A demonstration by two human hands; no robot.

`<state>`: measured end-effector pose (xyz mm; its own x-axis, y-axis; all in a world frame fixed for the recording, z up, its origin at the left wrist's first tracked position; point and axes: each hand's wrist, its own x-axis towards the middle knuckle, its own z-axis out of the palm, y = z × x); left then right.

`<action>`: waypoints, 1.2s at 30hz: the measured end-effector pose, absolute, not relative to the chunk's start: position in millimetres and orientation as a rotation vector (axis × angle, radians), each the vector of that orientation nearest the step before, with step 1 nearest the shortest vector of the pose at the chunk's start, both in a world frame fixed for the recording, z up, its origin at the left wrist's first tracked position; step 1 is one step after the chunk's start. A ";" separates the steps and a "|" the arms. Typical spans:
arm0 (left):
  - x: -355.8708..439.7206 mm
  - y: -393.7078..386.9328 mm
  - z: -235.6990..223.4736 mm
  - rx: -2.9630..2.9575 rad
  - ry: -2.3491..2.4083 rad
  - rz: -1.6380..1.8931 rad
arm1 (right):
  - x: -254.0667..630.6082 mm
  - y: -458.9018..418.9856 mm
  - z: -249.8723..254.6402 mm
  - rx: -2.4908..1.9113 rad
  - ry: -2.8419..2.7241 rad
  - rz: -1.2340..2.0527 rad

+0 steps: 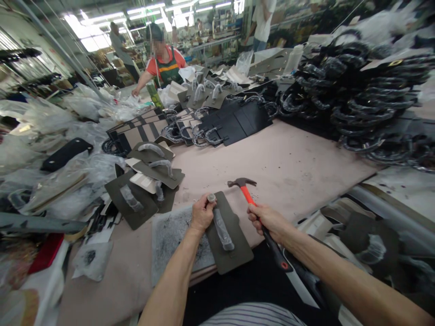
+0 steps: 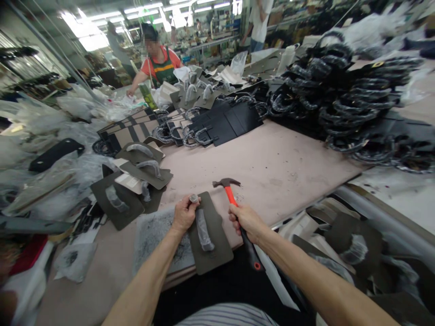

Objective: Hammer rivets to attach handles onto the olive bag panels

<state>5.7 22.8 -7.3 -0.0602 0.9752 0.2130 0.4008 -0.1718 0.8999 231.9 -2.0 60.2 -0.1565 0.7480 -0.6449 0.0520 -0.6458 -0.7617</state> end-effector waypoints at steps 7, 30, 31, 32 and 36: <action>3.8 25.4 -3.8 1.593 1.470 1.215 | 223.1 3.9 107.6 -1.533 -2.085 0.594; 1.1 22.4 -8.0 1.596 1.416 1.229 | 249.3 14.7 82.0 -1.853 -2.559 0.418; 1.3 22.5 -7.6 1.594 1.412 1.227 | 250.9 15.9 73.1 -1.905 -2.531 0.461; 1.4 22.5 -7.2 1.590 1.407 1.225 | 251.8 16.8 62.9 -1.956 -2.498 0.503; 1.7 21.8 -6.5 1.560 1.408 1.237 | 243.8 13.0 32.1 -1.939 -2.410 0.399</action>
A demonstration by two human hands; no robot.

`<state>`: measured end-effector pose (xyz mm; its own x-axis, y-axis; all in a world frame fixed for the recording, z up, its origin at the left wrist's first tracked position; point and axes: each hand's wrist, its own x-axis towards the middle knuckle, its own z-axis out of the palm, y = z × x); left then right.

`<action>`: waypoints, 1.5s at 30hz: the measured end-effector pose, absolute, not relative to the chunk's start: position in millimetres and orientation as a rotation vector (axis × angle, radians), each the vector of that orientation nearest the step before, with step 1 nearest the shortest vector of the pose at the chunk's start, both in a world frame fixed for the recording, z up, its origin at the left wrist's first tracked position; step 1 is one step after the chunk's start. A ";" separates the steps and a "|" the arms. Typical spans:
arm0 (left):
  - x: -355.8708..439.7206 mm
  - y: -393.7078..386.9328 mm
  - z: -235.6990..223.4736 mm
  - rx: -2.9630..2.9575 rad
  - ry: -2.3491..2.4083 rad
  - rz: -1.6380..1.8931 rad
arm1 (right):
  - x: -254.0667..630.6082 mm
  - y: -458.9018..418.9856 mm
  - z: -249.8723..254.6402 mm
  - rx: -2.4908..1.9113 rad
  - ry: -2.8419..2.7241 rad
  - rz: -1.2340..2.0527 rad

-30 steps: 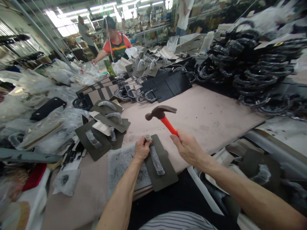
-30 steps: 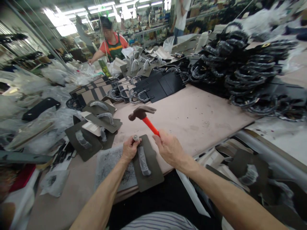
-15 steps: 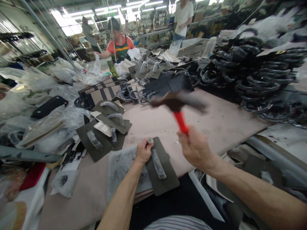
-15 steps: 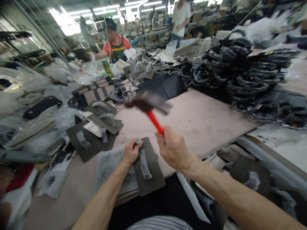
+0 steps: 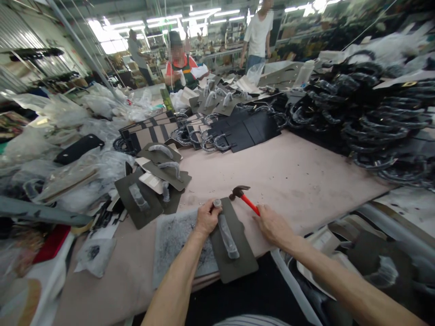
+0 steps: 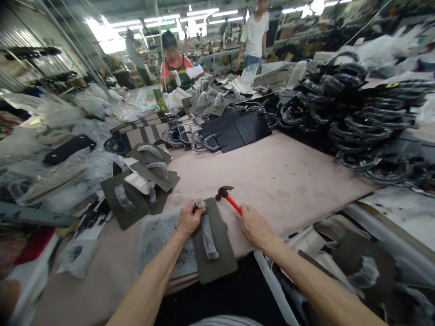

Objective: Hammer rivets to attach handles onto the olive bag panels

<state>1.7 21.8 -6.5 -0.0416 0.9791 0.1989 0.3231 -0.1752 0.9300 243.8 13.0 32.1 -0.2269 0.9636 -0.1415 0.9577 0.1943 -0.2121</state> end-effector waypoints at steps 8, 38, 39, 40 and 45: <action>2.9 29.4 -10.0 1.251 1.448 1.357 | 183.7 -11.8 57.9 -0.666 -2.988 0.387; -0.6 7.0 -12.7 1.043 1.300 1.412 | 139.7 -31.5 29.5 -1.588 -2.172 0.797; -1.0 6.7 -12.0 1.058 1.302 1.395 | 140.3 -33.5 31.0 -1.567 -2.187 0.797; -1.5 6.6 -10.8 1.067 1.304 1.382 | 140.6 -35.7 32.9 -1.572 -2.199 0.801; -1.7 6.8 -5.1 1.077 1.312 1.338 | 138.3 -45.2 42.5 -1.730 -2.254 0.837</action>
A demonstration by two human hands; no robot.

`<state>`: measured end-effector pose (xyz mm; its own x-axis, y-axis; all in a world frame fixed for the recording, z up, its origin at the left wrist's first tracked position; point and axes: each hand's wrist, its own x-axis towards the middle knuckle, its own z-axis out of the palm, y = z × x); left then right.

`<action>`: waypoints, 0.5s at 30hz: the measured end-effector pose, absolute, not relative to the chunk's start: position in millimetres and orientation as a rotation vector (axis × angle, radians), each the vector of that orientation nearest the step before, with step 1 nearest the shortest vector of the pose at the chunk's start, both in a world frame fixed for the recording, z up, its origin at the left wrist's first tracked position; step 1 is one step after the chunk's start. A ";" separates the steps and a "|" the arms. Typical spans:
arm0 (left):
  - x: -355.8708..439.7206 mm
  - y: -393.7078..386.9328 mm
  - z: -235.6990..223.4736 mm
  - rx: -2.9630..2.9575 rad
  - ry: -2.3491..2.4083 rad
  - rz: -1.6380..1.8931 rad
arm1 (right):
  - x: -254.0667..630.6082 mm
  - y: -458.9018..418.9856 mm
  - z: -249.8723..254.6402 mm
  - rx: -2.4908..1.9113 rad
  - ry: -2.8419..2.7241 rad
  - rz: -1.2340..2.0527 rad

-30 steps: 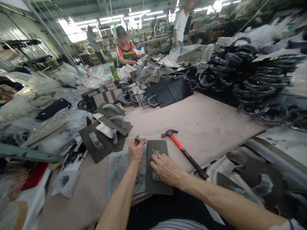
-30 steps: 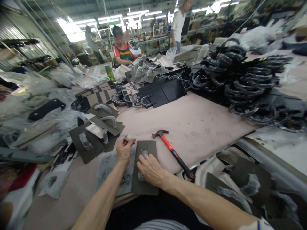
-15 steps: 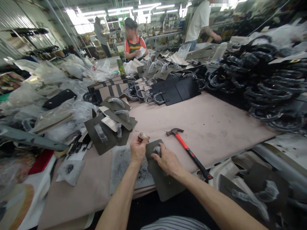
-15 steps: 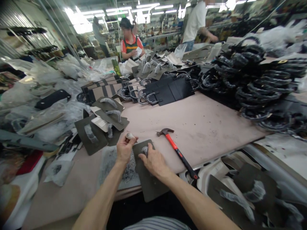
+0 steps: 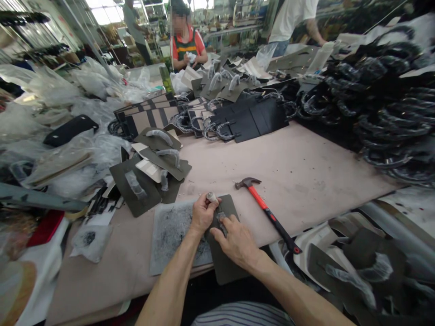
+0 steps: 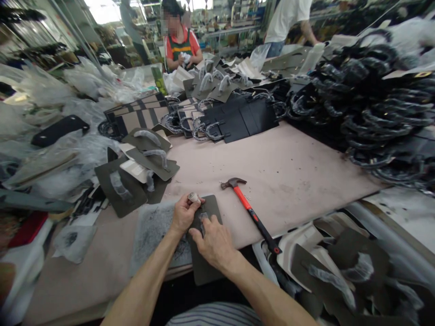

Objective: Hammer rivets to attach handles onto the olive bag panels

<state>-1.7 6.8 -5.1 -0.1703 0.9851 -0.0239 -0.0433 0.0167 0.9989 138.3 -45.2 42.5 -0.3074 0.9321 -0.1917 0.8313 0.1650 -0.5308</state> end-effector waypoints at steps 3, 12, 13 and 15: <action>-1.4 6.5 -3.9 1.102 1.318 1.317 | 137.5 -45.5 45.0 -1.729 -2.220 0.906; 2.3 6.3 -5.0 1.222 1.417 1.296 | 144.2 -45.9 48.2 -1.638 -2.186 1.040; 4.2 5.9 -4.8 1.235 1.438 1.303 | 147.8 -44.5 49.2 -1.577 -2.173 1.081; 8.5 4.4 -4.1 1.246 1.480 1.331 | 160.3 -38.6 50.5 -1.466 -2.121 1.108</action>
